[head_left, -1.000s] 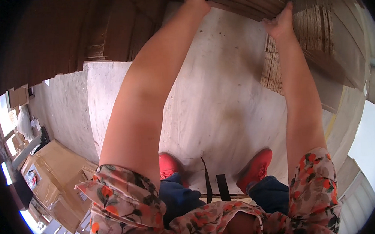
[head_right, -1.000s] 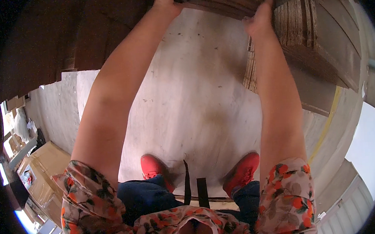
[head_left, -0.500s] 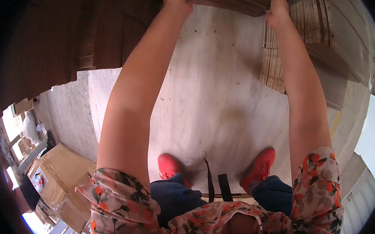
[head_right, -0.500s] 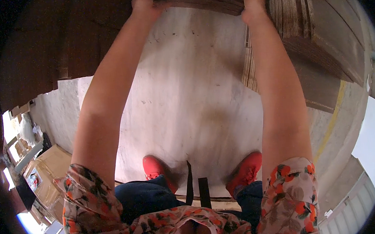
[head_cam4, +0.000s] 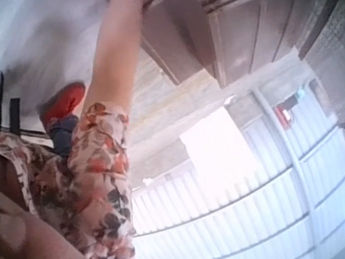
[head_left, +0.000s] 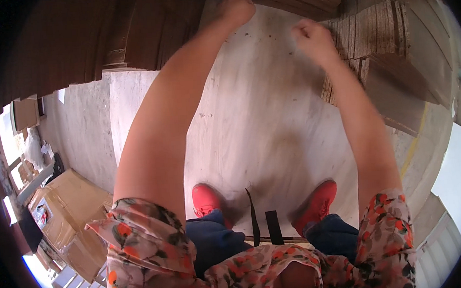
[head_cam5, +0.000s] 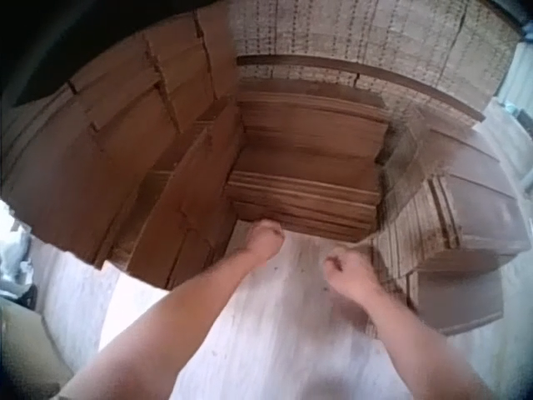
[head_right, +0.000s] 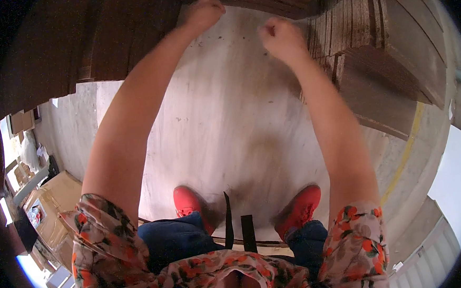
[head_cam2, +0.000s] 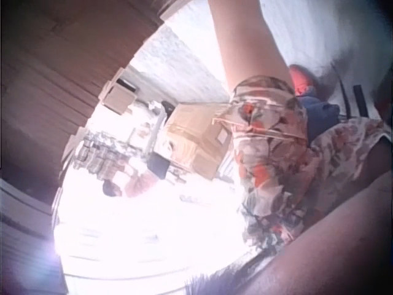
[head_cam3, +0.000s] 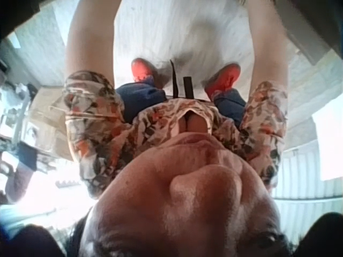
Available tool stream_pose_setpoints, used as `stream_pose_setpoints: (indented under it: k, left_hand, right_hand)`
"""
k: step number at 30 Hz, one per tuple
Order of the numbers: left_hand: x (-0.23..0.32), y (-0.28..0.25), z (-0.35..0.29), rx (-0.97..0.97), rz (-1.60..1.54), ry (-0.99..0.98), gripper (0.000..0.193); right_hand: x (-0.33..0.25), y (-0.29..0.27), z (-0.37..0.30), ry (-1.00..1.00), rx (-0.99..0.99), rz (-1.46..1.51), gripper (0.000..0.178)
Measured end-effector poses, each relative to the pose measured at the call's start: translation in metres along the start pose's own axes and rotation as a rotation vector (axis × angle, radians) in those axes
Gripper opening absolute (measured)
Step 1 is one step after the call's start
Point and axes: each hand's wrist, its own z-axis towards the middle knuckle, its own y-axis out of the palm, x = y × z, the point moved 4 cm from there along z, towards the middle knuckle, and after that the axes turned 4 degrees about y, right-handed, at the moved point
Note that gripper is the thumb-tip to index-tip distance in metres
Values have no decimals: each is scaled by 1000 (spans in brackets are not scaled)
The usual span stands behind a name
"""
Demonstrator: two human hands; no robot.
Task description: The person picks up wood panels from a stack, handles them one at a time, and places them onto another stack while occasionally shifting the position of the stacks.
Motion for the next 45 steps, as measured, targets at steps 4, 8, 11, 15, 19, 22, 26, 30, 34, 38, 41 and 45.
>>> stream_pose_setpoints:
  k: [4, 8, 11, 15, 19, 22, 26, 30, 34, 38, 41, 45]
  left_hand:
    - [6, 5, 43, -350, 597, 20, 32]
    - [1, -1, 52, -368, 752, 76, 35]
    - [24, 31, 34, -476, 927, 129, 29]
    - [-26, 6, 44, -504, 1092, 130, 37]
    - [-15, 30, 27, -477, 972, 108, 42]
    - [-23, 16, 0, -396, 882, 112, 49]
    - [-28, 28, -43, -392, 763, 148, 63]
    - [4, 64, -102, -499, 648, 371, 50]
    - [48, 89, -153, -540, -171, -237, 61]
    - [104, 133, -177, -625, -438, -413, 86]
    - [131, 159, -192, -626, -501, -500, 89]
    - [128, 154, -184, -610, -645, -538, 91]
  right_hand:
    - [16, 12, 92, -37, -299, -787, 33]
    - [16, 12, 92, -94, -277, -754, 31]
    - [46, -10, 95, -16, -150, -705, 31]
    - [28, 28, 101, -116, -400, -814, 29]
    - [31, 22, 65, -162, -594, -894, 32]
    - [-13, 0, -17, -362, -611, -705, 39]
    - [-22, -60, -124, -623, -573, -424, 23]
    - [9, -154, -177, -713, -264, -286, 24]
    - [107, -266, -172, -278, 151, -22, 19]
    - [273, -363, -174, 215, 684, 370, 38]
    - [339, -364, -178, 541, 460, 663, 75]
    - [321, -312, -145, 543, 121, 882, 86]
